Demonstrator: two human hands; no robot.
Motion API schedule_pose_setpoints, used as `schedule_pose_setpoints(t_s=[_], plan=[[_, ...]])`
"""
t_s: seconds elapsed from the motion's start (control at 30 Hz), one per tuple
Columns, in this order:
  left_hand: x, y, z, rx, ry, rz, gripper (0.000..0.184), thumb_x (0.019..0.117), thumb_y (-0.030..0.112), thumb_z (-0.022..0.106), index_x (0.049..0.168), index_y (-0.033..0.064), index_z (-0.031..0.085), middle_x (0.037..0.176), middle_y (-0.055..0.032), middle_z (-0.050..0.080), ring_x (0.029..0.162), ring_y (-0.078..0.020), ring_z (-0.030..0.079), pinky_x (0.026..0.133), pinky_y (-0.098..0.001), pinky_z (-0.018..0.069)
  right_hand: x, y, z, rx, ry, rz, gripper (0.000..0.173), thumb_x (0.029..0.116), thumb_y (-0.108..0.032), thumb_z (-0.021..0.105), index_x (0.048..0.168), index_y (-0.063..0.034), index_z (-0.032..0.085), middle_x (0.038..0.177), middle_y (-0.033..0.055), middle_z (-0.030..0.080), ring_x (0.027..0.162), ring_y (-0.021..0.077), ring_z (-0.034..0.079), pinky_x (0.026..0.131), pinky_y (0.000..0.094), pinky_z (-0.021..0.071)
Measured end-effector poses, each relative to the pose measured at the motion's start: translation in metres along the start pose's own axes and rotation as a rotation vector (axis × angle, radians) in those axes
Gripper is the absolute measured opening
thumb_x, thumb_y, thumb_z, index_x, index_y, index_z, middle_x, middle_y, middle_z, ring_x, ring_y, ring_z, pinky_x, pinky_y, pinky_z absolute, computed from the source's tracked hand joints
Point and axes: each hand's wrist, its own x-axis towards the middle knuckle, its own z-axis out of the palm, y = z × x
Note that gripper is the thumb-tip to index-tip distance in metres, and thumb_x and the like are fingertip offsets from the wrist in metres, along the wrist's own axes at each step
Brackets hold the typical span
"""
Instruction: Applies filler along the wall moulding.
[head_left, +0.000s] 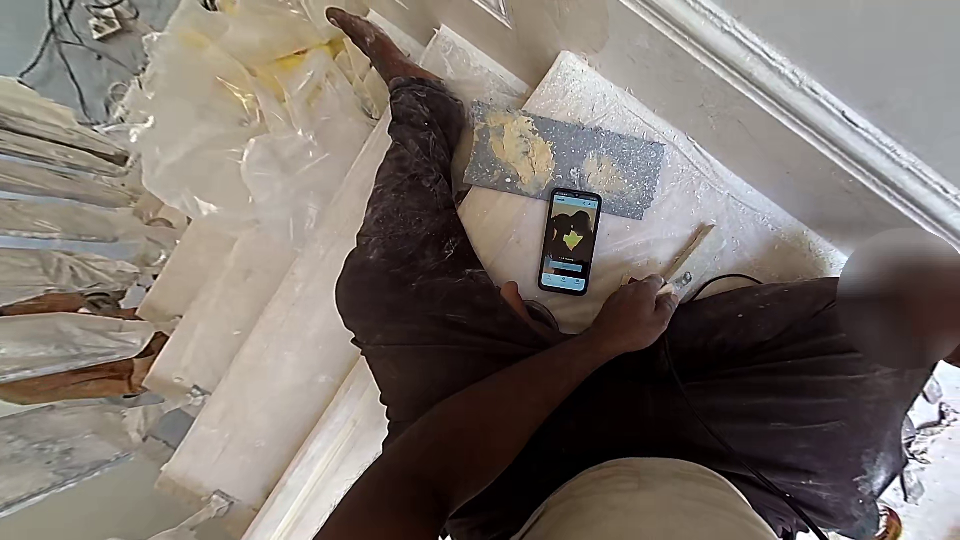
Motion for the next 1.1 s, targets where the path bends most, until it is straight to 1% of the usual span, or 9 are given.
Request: schedule_pose_setpoints(t_s=[0.07, 0.17, 0.3, 0.4, 0.47, 0.67, 0.8, 0.97, 1.1], plan=[[-0.001, -0.003, 0.001, 0.002, 0.004, 0.001, 0.034, 0.11, 0.03, 0.047, 0.115, 0.0013, 0.064, 0.094, -0.0151, 0.068, 0.091, -0.0297, 0.068, 0.085, -0.0525, 0.0544, 0.004, 0.026, 0.009, -0.049, 0.103, -0.054, 0.038, 0.1079, -0.04, 0.051, 0.101, -0.0049, 0.064, 0.085, 0.0203, 0.062, 0.077, 0.0391, 0.06, 0.061, 0.0626, 0.0435], [-0.003, -0.005, 0.002, 0.032, 0.011, -0.006, 0.032, 0.1088, 0.03, 0.05, 0.117, 0.0015, 0.063, 0.097, -0.0165, 0.067, 0.094, -0.0311, 0.067, 0.085, -0.0531, 0.0539, -0.009, 0.013, 0.015, -0.078, 0.174, 0.132, 0.05, 0.1079, -0.05, 0.046, 0.112, -0.0039, 0.066, 0.104, 0.0304, 0.064, 0.102, 0.0539, 0.059, 0.076, 0.0763, 0.0409], [-0.004, -0.005, 0.001, 0.041, 0.018, -0.022, 0.034, 0.1087, 0.029, 0.051, 0.122, 0.0006, 0.063, 0.105, -0.0192, 0.067, 0.102, -0.0334, 0.067, 0.09, -0.0552, 0.0532, -0.034, -0.001, 0.026, -0.016, 0.278, 0.23, 0.059, 0.1089, -0.049, 0.042, 0.094, 0.0059, 0.058, 0.094, 0.0337, 0.057, 0.096, 0.0499, 0.055, 0.076, 0.07, 0.0364], [-0.005, -0.008, 0.002, 0.05, 0.045, -0.018, 0.033, 0.1089, 0.029, 0.05, 0.122, 0.001, 0.063, 0.105, -0.0179, 0.068, 0.1, -0.0321, 0.068, 0.09, -0.0542, 0.054, -0.04, 0.023, 0.04, -0.097, 0.316, 0.103, 0.057, 0.1083, -0.046, 0.037, 0.136, -0.0019, 0.06, 0.136, 0.0335, 0.057, 0.13, 0.0541, 0.051, 0.099, 0.0766, 0.0383], [-0.005, -0.007, 0.003, 0.056, 0.045, -0.01, 0.033, 0.1092, 0.029, 0.05, 0.121, 0.0012, 0.063, 0.102, -0.0174, 0.068, 0.097, -0.0315, 0.068, 0.088, -0.0536, 0.0544, -0.04, 0.037, 0.048, -0.125, 0.333, 0.018, 0.064, 0.1069, -0.05, 0.032, 0.147, -0.0056, 0.053, 0.15, 0.0296, 0.049, 0.14, 0.0523, 0.044, 0.106, 0.0759, 0.0341], [0.003, -0.004, 0.006, 0.024, 0.047, -0.008, 0.033, 0.1094, 0.03, 0.049, 0.12, 0.0014, 0.063, 0.099, -0.0162, 0.069, 0.095, -0.0305, 0.069, 0.087, -0.0536, 0.0553, -0.009, 0.052, 0.028, -0.154, 0.149, -0.232, 0.064, 0.1036, -0.057, 0.037, 0.133, -0.0087, 0.066, 0.133, 0.0245, 0.064, 0.125, 0.0473, 0.059, 0.095, 0.0768, 0.0421], [0.004, -0.01, 0.008, 0.019, 0.08, -0.022, 0.032, 0.109, 0.03, 0.05, 0.118, 0.0023, 0.063, 0.096, -0.0146, 0.069, 0.091, -0.0292, 0.069, 0.084, -0.0522, 0.0556, 0.013, 0.048, 0.01, -0.149, -0.055, -0.291, 0.048, 0.1089, -0.047, 0.043, 0.128, -0.0129, 0.071, 0.119, 0.0201, 0.071, 0.112, 0.0423, 0.066, 0.09, 0.074, 0.0457], [0.008, -0.01, 0.012, -0.042, 0.194, 0.008, 0.031, 0.1086, 0.031, 0.049, 0.117, 0.004, 0.063, 0.09, -0.0116, 0.068, 0.085, -0.0257, 0.068, 0.079, -0.0492, 0.0556, 0.009, 0.037, 0.007, -0.019, -0.083, -0.325, 0.04, 0.1106, -0.031, 0.045, 0.126, -0.0036, 0.07, 0.117, 0.0215, 0.071, 0.113, 0.0379, 0.067, 0.095, 0.0688, 0.0462], [0.012, -0.001, 0.016, -0.066, 0.252, 0.013, 0.032, 0.1079, 0.029, 0.049, 0.12, 0.0029, 0.063, 0.092, -0.0139, 0.068, 0.086, -0.0277, 0.068, 0.079, -0.0502, 0.0556, 0.008, 0.041, 0.01, 0.076, -0.044, -0.324, 0.042, 0.1101, -0.031, 0.043, 0.122, -0.0009, 0.07, 0.113, 0.0205, 0.072, 0.108, 0.0318, 0.068, 0.094, 0.0619, 0.0493]])
